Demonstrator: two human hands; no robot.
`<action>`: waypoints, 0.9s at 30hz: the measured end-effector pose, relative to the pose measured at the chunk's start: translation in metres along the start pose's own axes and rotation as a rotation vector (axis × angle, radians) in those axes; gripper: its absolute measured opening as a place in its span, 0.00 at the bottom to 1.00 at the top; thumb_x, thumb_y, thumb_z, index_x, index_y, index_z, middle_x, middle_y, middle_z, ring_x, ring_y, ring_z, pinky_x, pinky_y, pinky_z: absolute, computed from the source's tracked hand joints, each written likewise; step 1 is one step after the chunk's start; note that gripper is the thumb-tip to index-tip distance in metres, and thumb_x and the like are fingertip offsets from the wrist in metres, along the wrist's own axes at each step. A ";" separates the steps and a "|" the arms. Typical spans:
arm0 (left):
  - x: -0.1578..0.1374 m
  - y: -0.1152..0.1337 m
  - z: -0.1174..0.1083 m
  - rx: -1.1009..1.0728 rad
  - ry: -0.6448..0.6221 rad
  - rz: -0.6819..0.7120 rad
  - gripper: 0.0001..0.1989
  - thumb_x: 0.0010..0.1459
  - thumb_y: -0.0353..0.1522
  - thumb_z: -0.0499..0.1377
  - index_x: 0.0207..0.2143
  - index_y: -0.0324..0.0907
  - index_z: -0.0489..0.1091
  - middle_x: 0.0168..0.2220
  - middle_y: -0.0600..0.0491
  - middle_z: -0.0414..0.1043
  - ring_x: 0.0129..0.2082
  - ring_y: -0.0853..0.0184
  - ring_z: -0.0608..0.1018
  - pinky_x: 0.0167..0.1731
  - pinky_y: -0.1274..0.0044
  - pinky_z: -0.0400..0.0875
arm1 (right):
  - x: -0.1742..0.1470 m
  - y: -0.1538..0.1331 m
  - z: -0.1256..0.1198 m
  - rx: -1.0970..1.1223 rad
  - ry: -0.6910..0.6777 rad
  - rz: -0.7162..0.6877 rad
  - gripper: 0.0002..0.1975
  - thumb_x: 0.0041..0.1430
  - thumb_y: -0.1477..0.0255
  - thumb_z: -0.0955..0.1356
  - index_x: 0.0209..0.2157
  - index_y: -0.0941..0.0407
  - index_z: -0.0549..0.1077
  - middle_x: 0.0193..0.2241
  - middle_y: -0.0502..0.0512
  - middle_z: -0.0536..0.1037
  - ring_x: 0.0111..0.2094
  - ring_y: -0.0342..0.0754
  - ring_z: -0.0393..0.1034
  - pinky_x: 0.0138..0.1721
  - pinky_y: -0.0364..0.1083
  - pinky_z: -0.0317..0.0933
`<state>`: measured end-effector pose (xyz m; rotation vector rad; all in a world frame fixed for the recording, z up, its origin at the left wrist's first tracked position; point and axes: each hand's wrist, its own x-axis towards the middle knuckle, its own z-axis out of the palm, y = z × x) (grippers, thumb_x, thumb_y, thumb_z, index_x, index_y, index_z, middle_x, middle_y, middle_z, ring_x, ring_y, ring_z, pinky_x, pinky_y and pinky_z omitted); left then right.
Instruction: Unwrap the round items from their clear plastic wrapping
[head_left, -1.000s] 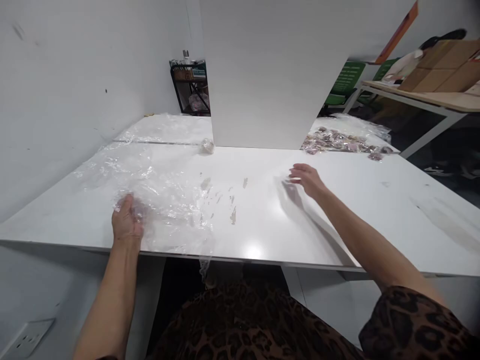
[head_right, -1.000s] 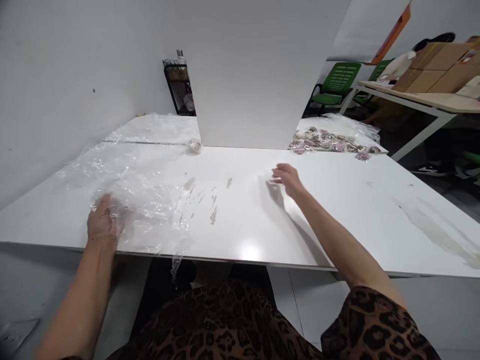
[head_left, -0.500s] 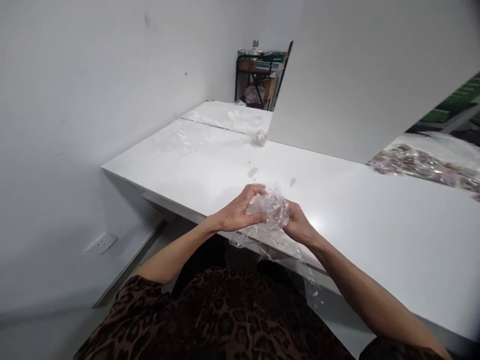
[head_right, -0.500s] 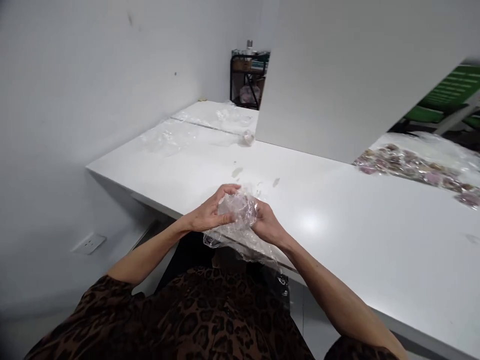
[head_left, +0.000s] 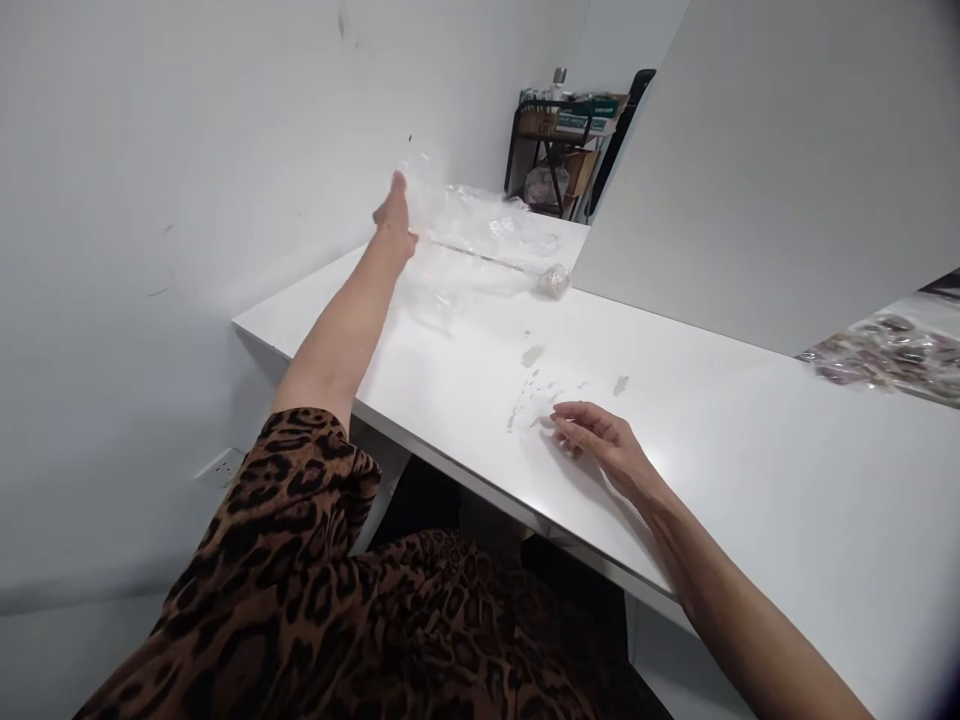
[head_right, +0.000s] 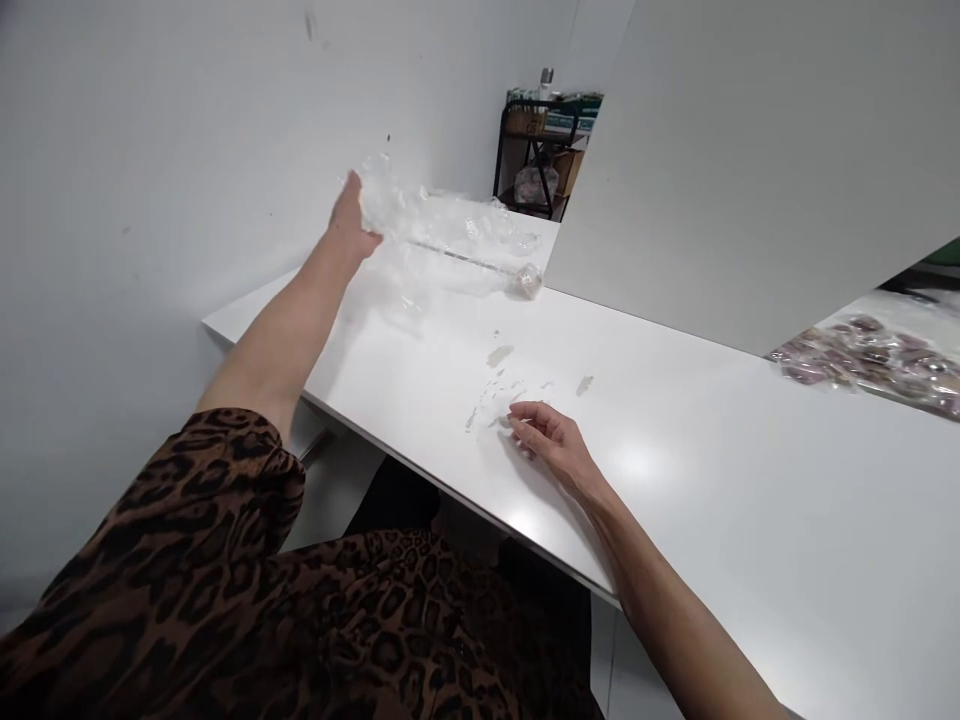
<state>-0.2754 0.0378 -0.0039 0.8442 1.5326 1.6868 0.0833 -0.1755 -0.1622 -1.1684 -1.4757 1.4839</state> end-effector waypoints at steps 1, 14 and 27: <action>0.010 -0.002 0.004 0.084 0.035 0.027 0.41 0.72 0.52 0.34 0.55 0.21 0.64 0.70 0.32 0.50 0.74 0.35 0.50 0.58 0.59 0.62 | 0.000 0.001 0.000 -0.008 -0.005 0.002 0.26 0.54 0.51 0.77 0.46 0.54 0.79 0.33 0.55 0.79 0.32 0.48 0.71 0.34 0.49 0.66; -0.065 -0.160 0.165 0.899 -0.553 0.579 0.34 0.67 0.37 0.61 0.72 0.44 0.58 0.72 0.37 0.57 0.72 0.44 0.59 0.69 0.54 0.53 | -0.004 -0.005 0.006 -0.157 -0.113 0.008 0.21 0.64 0.50 0.70 0.45 0.52 0.78 0.31 0.52 0.74 0.29 0.46 0.63 0.31 0.47 0.55; -0.065 -0.156 0.202 0.661 -0.503 0.607 0.11 0.70 0.30 0.57 0.52 0.38 0.74 0.53 0.39 0.75 0.57 0.54 0.74 0.60 0.65 0.64 | 0.000 -0.002 0.003 -0.043 -0.038 -0.064 0.19 0.64 0.54 0.70 0.43 0.55 0.77 0.31 0.52 0.73 0.30 0.44 0.63 0.32 0.47 0.58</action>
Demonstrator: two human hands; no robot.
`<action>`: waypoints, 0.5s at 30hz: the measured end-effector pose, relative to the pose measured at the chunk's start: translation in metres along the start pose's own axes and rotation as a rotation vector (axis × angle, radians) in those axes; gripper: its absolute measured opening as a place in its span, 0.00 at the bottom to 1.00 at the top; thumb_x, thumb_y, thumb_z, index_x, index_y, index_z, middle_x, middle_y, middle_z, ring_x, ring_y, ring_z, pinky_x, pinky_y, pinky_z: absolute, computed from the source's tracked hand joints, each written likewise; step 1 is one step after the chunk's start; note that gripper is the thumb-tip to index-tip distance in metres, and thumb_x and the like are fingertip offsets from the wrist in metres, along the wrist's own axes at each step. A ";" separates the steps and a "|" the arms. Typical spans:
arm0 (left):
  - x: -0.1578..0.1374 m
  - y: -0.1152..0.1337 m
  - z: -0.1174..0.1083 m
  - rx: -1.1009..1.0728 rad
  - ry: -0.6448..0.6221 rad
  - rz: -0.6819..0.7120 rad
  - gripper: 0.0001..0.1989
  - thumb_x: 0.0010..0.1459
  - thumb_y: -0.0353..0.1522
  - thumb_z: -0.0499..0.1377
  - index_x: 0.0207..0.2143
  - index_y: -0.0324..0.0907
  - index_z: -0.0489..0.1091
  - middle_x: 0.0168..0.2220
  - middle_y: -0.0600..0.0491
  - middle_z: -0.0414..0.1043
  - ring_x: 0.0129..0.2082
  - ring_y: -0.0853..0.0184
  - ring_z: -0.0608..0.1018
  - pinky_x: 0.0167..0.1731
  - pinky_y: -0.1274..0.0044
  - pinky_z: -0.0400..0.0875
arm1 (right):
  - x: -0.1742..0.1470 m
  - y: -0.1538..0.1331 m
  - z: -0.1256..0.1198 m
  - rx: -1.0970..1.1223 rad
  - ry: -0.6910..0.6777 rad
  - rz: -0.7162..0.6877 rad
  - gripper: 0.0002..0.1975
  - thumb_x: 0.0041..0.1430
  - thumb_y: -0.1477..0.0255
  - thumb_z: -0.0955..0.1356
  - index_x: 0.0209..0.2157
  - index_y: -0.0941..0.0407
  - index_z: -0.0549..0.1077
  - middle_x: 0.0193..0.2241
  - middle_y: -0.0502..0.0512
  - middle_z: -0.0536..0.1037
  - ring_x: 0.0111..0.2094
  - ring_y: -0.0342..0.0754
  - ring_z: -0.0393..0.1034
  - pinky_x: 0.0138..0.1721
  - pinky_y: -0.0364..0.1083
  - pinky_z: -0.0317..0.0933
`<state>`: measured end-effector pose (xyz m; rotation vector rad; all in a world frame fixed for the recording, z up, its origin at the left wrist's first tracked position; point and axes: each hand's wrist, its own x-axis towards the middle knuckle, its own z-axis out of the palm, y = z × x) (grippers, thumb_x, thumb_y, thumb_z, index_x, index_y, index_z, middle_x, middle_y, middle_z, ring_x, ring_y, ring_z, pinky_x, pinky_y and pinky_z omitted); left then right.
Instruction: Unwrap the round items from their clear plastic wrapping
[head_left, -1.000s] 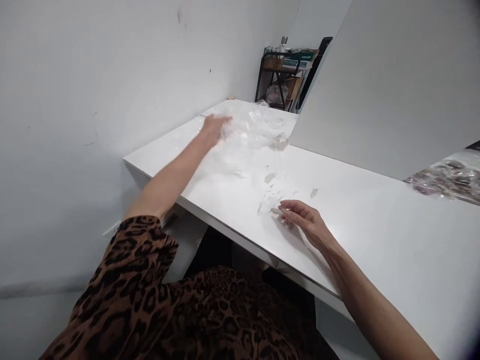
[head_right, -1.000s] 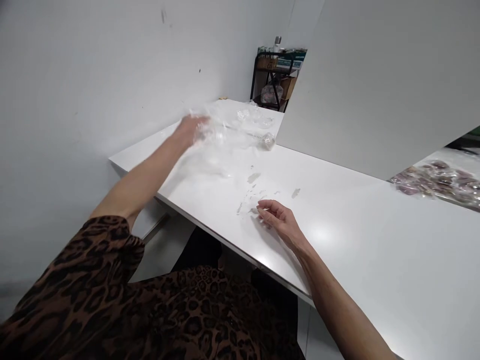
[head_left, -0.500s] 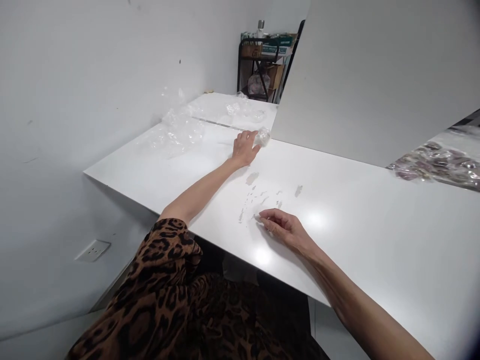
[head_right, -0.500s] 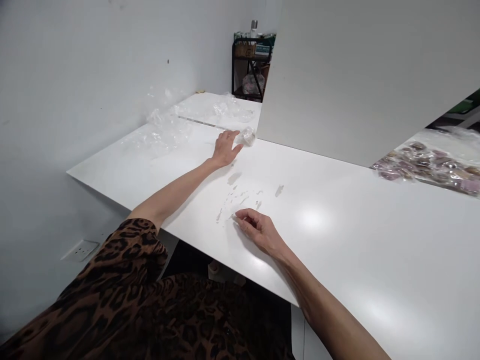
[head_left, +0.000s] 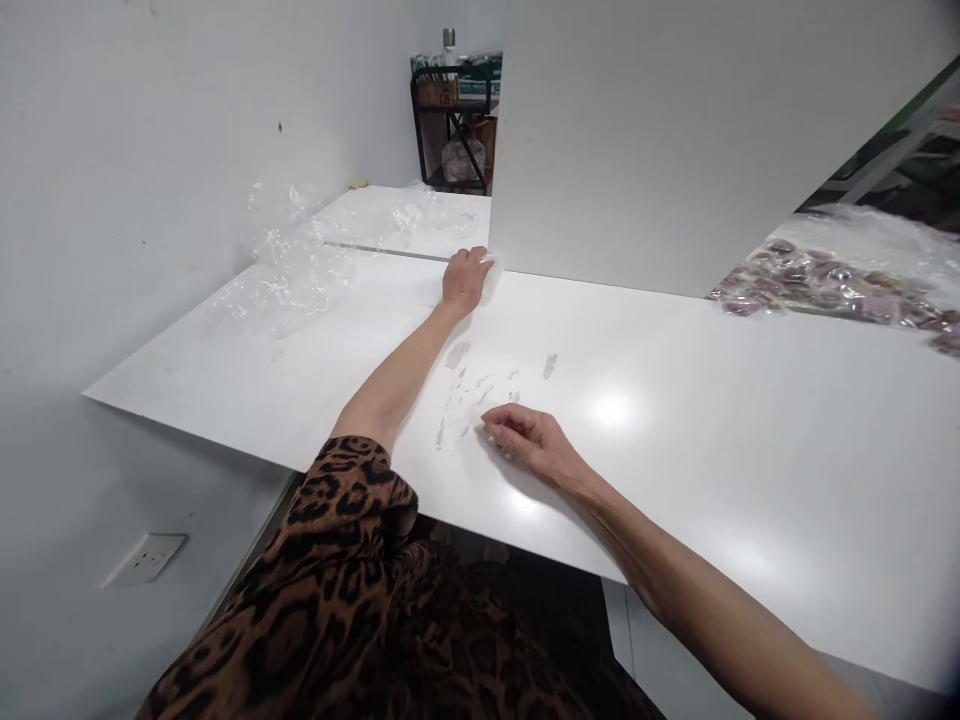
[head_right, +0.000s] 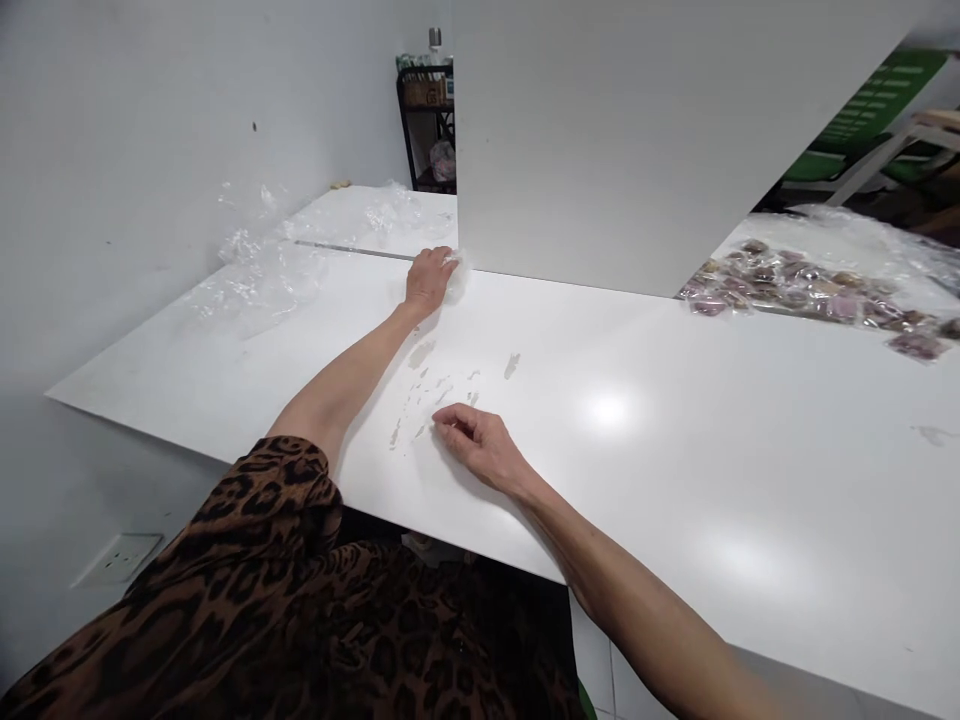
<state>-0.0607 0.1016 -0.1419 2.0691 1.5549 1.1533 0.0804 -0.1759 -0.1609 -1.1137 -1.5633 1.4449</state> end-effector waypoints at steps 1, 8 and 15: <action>-0.008 0.005 -0.003 -0.093 0.044 -0.008 0.11 0.72 0.33 0.55 0.49 0.40 0.75 0.48 0.43 0.76 0.52 0.58 0.76 0.56 0.68 0.67 | 0.002 0.000 -0.002 0.050 0.064 -0.012 0.19 0.62 0.53 0.71 0.43 0.55 0.77 0.32 0.52 0.75 0.31 0.45 0.65 0.33 0.47 0.60; -0.109 0.049 -0.024 -0.692 -0.140 -0.148 0.15 0.71 0.43 0.56 0.36 0.42 0.70 0.28 0.57 0.67 0.25 0.73 0.69 0.27 0.81 0.65 | 0.024 -0.002 -0.024 0.488 0.699 -0.090 0.35 0.42 0.54 0.82 0.49 0.48 0.69 0.45 0.50 0.74 0.40 0.45 0.71 0.35 0.43 0.68; -0.168 0.058 -0.038 -0.662 -0.207 -0.134 0.25 0.66 0.49 0.61 0.25 0.41 0.61 0.22 0.60 0.55 0.23 0.75 0.60 0.25 0.80 0.54 | 0.021 -0.016 -0.050 0.514 0.453 0.040 0.30 0.35 0.63 0.85 0.38 0.53 0.73 0.26 0.45 0.73 0.21 0.38 0.62 0.17 0.40 0.54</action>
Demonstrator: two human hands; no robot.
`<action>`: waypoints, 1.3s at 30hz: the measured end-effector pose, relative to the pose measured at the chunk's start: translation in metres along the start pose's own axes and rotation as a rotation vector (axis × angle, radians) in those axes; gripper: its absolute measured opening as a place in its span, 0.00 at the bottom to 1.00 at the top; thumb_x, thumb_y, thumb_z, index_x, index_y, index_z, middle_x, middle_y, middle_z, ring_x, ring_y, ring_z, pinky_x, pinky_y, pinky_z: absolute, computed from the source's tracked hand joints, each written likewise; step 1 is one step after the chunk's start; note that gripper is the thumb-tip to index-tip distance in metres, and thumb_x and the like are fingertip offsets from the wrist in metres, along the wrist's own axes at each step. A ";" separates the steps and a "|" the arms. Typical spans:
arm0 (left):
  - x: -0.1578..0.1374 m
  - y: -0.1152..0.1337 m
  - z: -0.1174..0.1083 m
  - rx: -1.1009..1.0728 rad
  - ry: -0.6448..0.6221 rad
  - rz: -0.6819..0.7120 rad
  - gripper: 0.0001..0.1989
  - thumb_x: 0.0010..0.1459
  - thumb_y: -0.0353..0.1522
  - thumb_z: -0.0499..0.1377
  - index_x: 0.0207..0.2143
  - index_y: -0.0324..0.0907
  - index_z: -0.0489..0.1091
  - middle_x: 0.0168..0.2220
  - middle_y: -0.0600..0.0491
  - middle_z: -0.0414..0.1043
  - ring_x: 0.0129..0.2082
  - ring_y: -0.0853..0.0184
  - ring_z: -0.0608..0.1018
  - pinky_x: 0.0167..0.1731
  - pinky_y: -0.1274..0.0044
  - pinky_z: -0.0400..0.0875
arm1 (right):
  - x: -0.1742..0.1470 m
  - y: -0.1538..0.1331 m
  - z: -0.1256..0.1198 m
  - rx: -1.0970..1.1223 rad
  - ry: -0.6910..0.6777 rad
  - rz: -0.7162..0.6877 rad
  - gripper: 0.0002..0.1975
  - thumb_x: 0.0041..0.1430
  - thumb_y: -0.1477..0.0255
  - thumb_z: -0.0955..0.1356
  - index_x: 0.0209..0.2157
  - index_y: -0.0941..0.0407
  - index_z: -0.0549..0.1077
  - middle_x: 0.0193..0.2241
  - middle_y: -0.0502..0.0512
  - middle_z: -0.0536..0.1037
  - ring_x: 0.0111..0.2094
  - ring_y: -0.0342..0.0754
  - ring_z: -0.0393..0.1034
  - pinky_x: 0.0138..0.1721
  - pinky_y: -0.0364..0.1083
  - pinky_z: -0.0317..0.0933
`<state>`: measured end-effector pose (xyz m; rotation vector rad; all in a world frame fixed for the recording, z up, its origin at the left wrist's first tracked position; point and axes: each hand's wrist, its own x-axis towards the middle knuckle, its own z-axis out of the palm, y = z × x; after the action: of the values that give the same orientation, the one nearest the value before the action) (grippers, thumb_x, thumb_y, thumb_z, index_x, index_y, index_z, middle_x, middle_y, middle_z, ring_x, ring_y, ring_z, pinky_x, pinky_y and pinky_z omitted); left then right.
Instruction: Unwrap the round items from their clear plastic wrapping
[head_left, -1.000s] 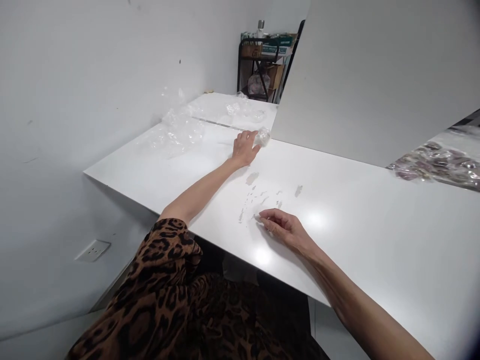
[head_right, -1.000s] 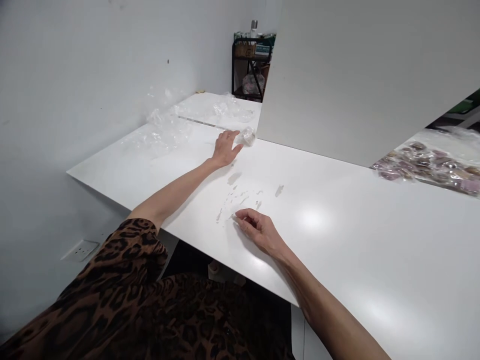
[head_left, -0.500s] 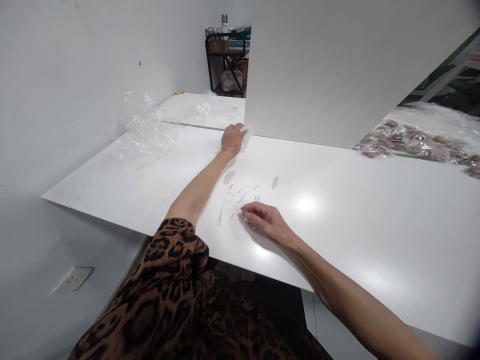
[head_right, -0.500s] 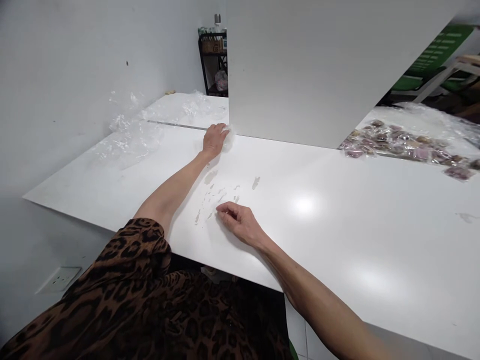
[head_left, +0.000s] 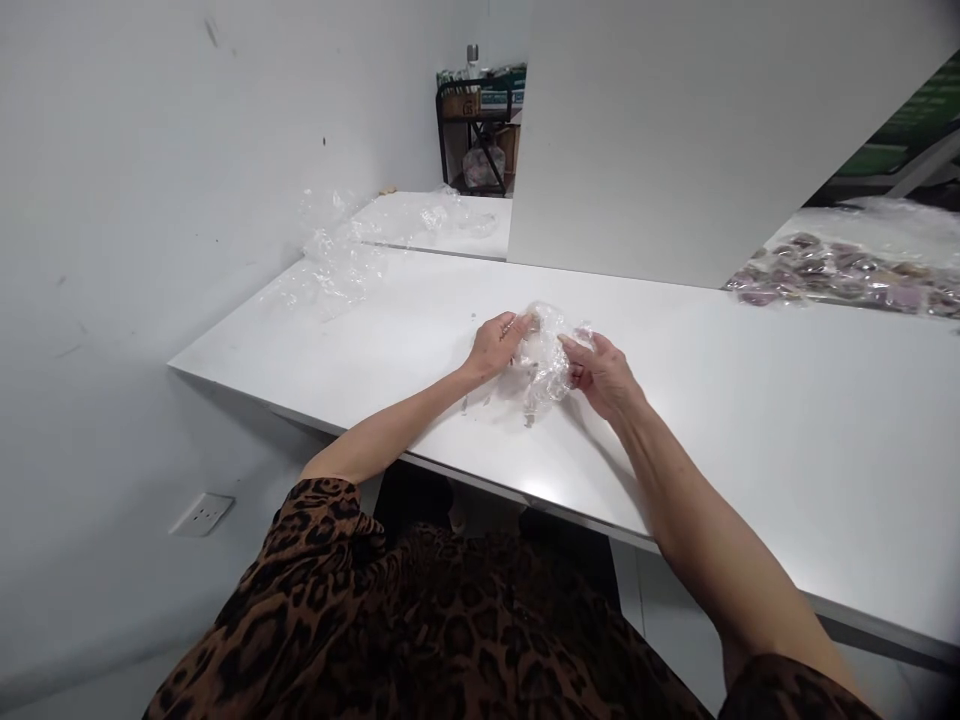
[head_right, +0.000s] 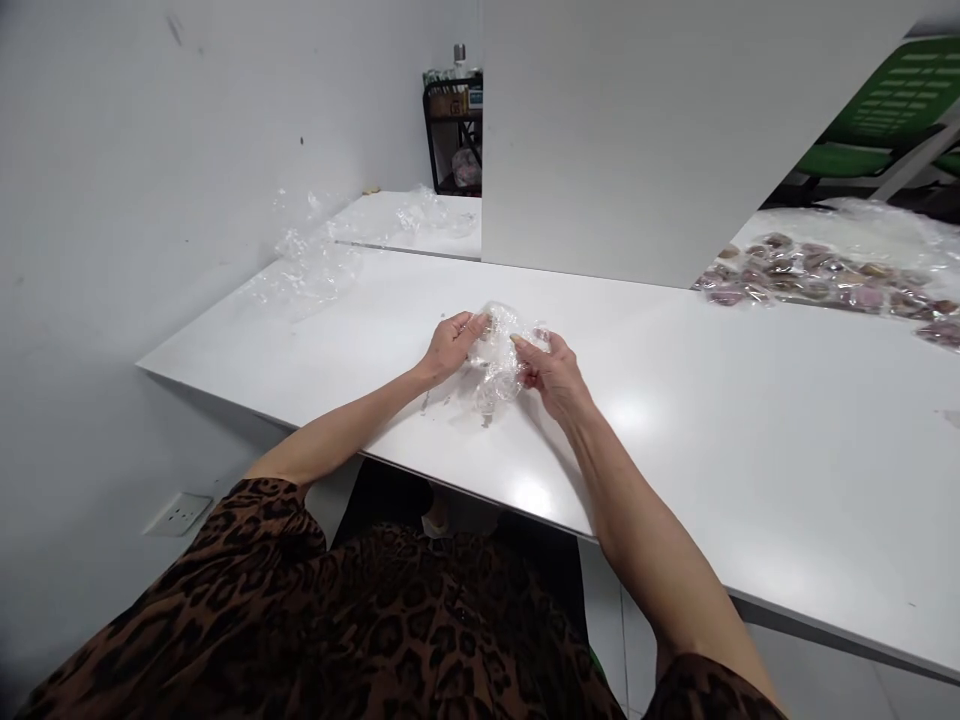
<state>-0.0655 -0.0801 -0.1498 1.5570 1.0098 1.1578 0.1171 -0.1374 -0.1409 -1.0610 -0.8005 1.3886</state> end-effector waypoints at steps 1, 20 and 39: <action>-0.003 -0.001 -0.003 -0.003 0.000 -0.019 0.25 0.65 0.48 0.62 0.25 0.41 0.62 0.22 0.60 0.55 0.23 0.75 0.59 0.25 0.80 0.53 | 0.001 -0.004 -0.004 -0.018 -0.003 0.027 0.27 0.35 0.66 0.85 0.36 0.54 0.74 0.23 0.44 0.72 0.19 0.38 0.59 0.16 0.40 0.52; -0.028 0.005 0.004 -0.487 -0.002 -0.306 0.13 0.59 0.33 0.71 0.41 0.39 0.70 0.36 0.55 0.75 0.33 0.72 0.76 0.37 0.78 0.71 | -0.010 0.014 0.011 -0.110 -0.037 -0.055 0.24 0.36 0.65 0.82 0.36 0.53 0.77 0.34 0.51 0.79 0.34 0.46 0.72 0.36 0.46 0.66; -0.024 -0.007 0.008 -0.616 -0.097 -0.421 0.13 0.67 0.39 0.64 0.35 0.38 0.73 0.32 0.52 0.74 0.32 0.71 0.75 0.38 0.77 0.70 | -0.010 0.023 0.015 -0.142 -0.106 -0.010 0.23 0.36 0.60 0.83 0.32 0.54 0.76 0.27 0.49 0.76 0.27 0.43 0.66 0.27 0.43 0.60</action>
<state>-0.0634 -0.1030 -0.1627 0.8528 0.7656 0.9594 0.0940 -0.1479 -0.1558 -1.0974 -0.9934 1.4053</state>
